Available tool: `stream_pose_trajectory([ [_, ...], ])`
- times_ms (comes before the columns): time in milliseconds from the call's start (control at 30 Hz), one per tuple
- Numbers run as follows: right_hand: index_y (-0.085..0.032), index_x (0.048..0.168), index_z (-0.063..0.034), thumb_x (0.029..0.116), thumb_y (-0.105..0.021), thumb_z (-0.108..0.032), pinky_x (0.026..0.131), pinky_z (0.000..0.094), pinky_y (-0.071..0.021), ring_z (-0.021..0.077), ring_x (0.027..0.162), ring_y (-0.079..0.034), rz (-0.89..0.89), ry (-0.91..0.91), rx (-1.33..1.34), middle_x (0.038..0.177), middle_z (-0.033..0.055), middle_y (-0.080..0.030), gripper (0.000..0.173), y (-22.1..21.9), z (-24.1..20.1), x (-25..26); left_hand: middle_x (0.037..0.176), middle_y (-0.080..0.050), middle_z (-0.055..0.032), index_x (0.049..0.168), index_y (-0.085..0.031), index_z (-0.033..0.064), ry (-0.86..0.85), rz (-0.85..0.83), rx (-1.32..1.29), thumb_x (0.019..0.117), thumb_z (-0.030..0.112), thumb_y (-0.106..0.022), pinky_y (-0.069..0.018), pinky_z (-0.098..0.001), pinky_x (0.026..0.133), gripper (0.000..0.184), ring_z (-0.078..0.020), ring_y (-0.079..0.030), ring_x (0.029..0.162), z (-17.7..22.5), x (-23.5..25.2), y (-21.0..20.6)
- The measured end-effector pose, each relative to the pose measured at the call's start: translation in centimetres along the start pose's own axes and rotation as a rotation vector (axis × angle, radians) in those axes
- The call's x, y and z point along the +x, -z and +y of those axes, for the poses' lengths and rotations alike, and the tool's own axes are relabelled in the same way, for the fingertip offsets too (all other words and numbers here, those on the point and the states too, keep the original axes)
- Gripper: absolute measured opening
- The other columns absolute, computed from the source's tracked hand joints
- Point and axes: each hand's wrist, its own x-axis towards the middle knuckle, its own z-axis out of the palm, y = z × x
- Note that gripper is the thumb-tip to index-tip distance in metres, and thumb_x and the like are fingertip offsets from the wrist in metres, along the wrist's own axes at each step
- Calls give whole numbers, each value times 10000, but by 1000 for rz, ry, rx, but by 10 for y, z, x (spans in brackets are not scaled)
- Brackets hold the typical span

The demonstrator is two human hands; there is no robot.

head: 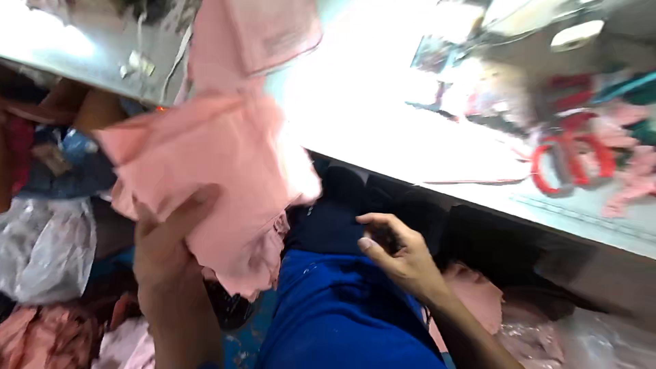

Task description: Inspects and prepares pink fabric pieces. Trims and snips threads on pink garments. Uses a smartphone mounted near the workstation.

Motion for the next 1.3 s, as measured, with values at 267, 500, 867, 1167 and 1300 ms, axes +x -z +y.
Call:
stream_pose_trajectory([
  [267,-623,1288,-59,991,-647,-332,564,118,-463,-39,698,-569,326,-58,1,922,-74,-678,404,25,-24,18,1327,-616,-46,1482,-393,108,18,106,-25,1033,309,-626,-581,-410,965,544,-183,-654,1159,-46,92,-85],
  [500,-667,1281,-90,958,-651,-365,742,460,-590,210,900,-708,543,-17,-643,1055,70,-728,425,51,-22,67,1587,-364,-235,1578,-302,7,-485,-98,771,1008,331,-627,-436,-481,1130,732,-311,-423,1440,-85,122,-107],
  [867,-723,1227,-150,900,-709,-228,609,507,-577,296,824,-714,378,97,-956,1253,89,-686,337,47,10,157,1035,-707,-163,1086,-738,87,-628,-555,1359,970,255,-643,-417,-623,1035,225,-390,-624,1107,-94,263,-162],
  [1167,-680,1126,-76,1055,-548,-239,690,163,-526,-16,812,-627,735,145,-176,1037,-19,-705,222,57,-20,83,1017,-715,21,1126,-757,205,-401,-1400,802,941,492,-679,-575,-330,841,351,-96,-673,951,-36,93,-46],
  [1300,-727,1133,-88,976,-647,-333,711,347,-558,140,856,-663,614,151,-557,990,58,-703,302,53,-25,94,1045,-735,-11,1097,-762,137,-409,-981,938,966,361,-687,-594,-364,855,270,-112,-699,965,-33,122,-54],
])
